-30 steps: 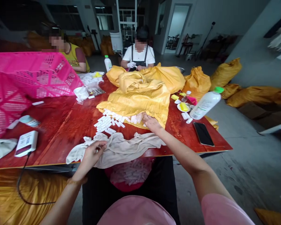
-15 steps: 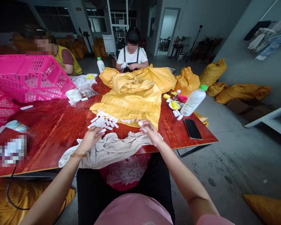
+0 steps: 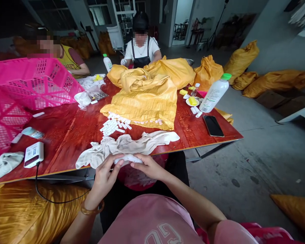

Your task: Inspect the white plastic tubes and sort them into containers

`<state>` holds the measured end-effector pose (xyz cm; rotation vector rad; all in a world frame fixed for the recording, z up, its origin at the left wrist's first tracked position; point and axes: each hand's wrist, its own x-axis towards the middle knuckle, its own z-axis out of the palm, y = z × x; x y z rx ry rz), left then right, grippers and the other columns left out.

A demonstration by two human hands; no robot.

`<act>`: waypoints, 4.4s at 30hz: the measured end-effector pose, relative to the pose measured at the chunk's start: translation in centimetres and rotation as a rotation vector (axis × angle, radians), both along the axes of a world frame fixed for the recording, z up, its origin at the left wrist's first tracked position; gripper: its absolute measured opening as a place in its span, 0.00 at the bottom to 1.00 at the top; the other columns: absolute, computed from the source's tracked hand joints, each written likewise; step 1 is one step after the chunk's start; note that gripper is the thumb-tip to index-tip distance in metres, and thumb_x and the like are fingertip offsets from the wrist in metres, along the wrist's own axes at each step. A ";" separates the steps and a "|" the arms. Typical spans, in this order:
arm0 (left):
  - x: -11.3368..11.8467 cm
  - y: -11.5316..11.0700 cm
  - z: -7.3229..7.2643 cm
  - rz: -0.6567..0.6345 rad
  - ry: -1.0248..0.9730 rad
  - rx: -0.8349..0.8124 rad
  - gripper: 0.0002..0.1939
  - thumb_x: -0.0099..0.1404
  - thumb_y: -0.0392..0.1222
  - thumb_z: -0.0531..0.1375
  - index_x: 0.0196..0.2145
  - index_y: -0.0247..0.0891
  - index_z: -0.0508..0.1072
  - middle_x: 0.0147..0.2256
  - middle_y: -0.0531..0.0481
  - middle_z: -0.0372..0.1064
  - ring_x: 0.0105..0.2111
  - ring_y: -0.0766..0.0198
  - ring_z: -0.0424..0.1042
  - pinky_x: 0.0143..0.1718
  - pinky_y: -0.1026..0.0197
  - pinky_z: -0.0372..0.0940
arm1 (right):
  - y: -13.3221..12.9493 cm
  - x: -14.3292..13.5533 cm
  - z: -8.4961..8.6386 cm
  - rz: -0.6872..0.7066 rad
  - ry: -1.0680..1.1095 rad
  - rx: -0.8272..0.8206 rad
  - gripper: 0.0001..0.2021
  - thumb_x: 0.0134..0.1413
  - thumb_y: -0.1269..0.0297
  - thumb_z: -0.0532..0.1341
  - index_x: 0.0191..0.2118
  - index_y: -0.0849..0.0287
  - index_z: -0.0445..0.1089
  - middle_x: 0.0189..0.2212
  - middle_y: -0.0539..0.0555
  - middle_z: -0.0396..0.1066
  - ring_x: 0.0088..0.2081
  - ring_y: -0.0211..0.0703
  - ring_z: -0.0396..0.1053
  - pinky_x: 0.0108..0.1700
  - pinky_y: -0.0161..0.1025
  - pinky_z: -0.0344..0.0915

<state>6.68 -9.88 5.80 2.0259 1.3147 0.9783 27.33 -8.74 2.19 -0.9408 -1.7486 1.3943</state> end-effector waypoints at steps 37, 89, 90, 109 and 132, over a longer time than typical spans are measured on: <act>-3.8 19.9 -6.7 0.044 0.506 0.156 0.15 0.63 0.31 0.54 0.43 0.36 0.76 0.46 0.37 0.67 0.50 0.46 0.64 0.51 0.45 0.60 | 0.9 4.1 -7.4 0.123 -0.574 -0.022 0.13 0.58 0.68 0.61 0.48 0.62 0.73 0.42 0.59 0.75 0.42 0.48 0.74 0.45 0.42 0.69; -0.2 0.1 -2.1 -0.003 -0.137 -0.142 0.18 0.72 0.45 0.55 0.56 0.41 0.71 0.38 0.48 0.74 0.39 0.61 0.73 0.42 0.61 0.67 | -0.3 -0.4 0.4 0.057 -0.128 0.091 0.11 0.66 0.58 0.56 0.44 0.61 0.69 0.34 0.52 0.69 0.35 0.39 0.67 0.40 0.35 0.63; -0.6 0.3 -2.1 0.014 -0.150 -0.115 0.16 0.70 0.44 0.57 0.53 0.41 0.72 0.36 0.50 0.73 0.36 0.62 0.73 0.40 0.63 0.66 | -0.2 -0.3 0.4 0.111 -0.081 0.017 0.13 0.66 0.56 0.56 0.44 0.61 0.69 0.31 0.50 0.68 0.32 0.37 0.66 0.36 0.33 0.62; 0.2 -1.0 -2.7 -0.034 -0.295 -0.289 0.20 0.73 0.48 0.53 0.24 0.38 0.64 0.23 0.54 0.59 0.25 0.67 0.60 0.30 0.64 0.57 | -0.6 -0.2 0.8 0.139 -0.085 0.056 0.13 0.67 0.59 0.55 0.47 0.61 0.70 0.37 0.54 0.71 0.37 0.40 0.67 0.41 0.36 0.64; -1.7 -0.5 -2.2 -0.314 -0.070 -0.220 0.06 0.72 0.40 0.55 0.39 0.38 0.71 0.33 0.52 0.67 0.33 0.66 0.67 0.37 0.65 0.61 | 2.2 0.4 1.7 0.426 -0.244 0.231 0.11 0.67 0.65 0.54 0.31 0.60 0.65 0.24 0.46 0.59 0.26 0.33 0.57 0.31 0.31 0.52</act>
